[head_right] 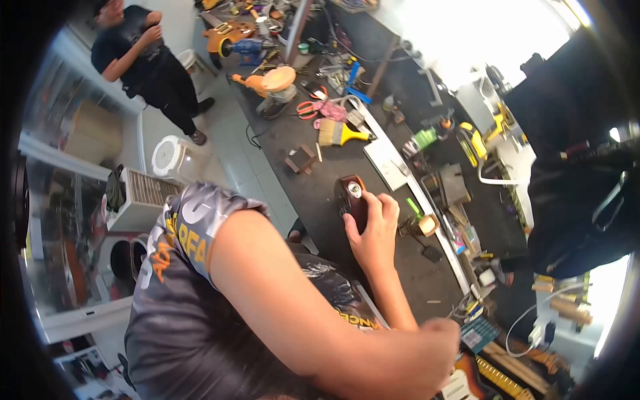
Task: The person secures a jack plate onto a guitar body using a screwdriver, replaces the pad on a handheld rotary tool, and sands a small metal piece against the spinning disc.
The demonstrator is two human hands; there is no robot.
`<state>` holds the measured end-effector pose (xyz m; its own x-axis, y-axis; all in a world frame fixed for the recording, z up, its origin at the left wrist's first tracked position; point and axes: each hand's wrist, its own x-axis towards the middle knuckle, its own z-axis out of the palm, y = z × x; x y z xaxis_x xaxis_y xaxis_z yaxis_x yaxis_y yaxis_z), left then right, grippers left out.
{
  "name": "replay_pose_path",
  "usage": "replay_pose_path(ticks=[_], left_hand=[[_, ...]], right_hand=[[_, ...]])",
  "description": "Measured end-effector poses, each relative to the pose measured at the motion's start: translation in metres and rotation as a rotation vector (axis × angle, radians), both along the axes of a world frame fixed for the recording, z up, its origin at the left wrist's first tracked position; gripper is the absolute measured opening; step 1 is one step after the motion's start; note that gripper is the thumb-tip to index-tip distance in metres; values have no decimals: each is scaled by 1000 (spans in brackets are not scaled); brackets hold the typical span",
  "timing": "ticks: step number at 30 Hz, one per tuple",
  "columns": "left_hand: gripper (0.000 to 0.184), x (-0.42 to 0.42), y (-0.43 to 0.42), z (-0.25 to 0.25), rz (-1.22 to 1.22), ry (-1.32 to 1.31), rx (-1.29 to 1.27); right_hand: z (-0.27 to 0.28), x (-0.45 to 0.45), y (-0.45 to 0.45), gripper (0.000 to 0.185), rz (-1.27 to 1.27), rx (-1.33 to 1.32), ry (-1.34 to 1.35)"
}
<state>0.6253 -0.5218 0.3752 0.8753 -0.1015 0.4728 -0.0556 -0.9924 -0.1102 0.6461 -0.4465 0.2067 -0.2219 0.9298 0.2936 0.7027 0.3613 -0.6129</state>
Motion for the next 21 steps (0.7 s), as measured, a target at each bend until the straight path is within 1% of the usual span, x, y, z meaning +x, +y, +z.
replay_pose_path(ticks=[2,3,4,5,6,7,8,9,10,12,13,15,17,19,21], left_hand=[[20,-104,41,52,6,192,-359],[20,-140,58,48,25,-37,-541],[20,-164,65,17,98,-128,-614],[24,-192,73,14,170,-71,-768],[31,-220,82,11,251,-23,-918],[27,-242,89,-15,301,-79,-1071],[23,-260,94,-42,468,-83,-1234],[18,-276,102,-69,598,-57,-1224],[16,-287,105,-94,794,24,-1263],[15,-299,113,-154,860,44,-1216],[16,-303,117,-175,888,53,-1190],[18,-295,129,-195,767,95,-1227],[23,-280,142,-201,613,147,-1303],[25,-265,151,-206,518,195,-1314],[24,-257,156,-214,437,216,-1209]], right_hand=[[-18,-2,3,69,-55,27,15],[-24,-5,1,68,-79,32,41],[-15,-11,-5,66,-133,-17,59],[-20,-4,-1,63,-77,18,-11],[-16,-5,-1,62,-79,22,-36],[-13,-7,-2,62,-83,24,-65],[-12,-10,-2,60,-98,49,-81],[-12,-12,-2,60,-118,61,-98],[-13,-15,-3,60,-138,72,-115],[-14,-22,-5,60,-182,83,-143],[-13,-25,-6,61,-197,84,-161],[-14,-31,-10,64,-236,76,-202],[-12,-43,-14,69,-302,81,-251],[-11,-55,-14,73,-375,81,-290],[-18,-62,-18,78,-453,73,-324]])
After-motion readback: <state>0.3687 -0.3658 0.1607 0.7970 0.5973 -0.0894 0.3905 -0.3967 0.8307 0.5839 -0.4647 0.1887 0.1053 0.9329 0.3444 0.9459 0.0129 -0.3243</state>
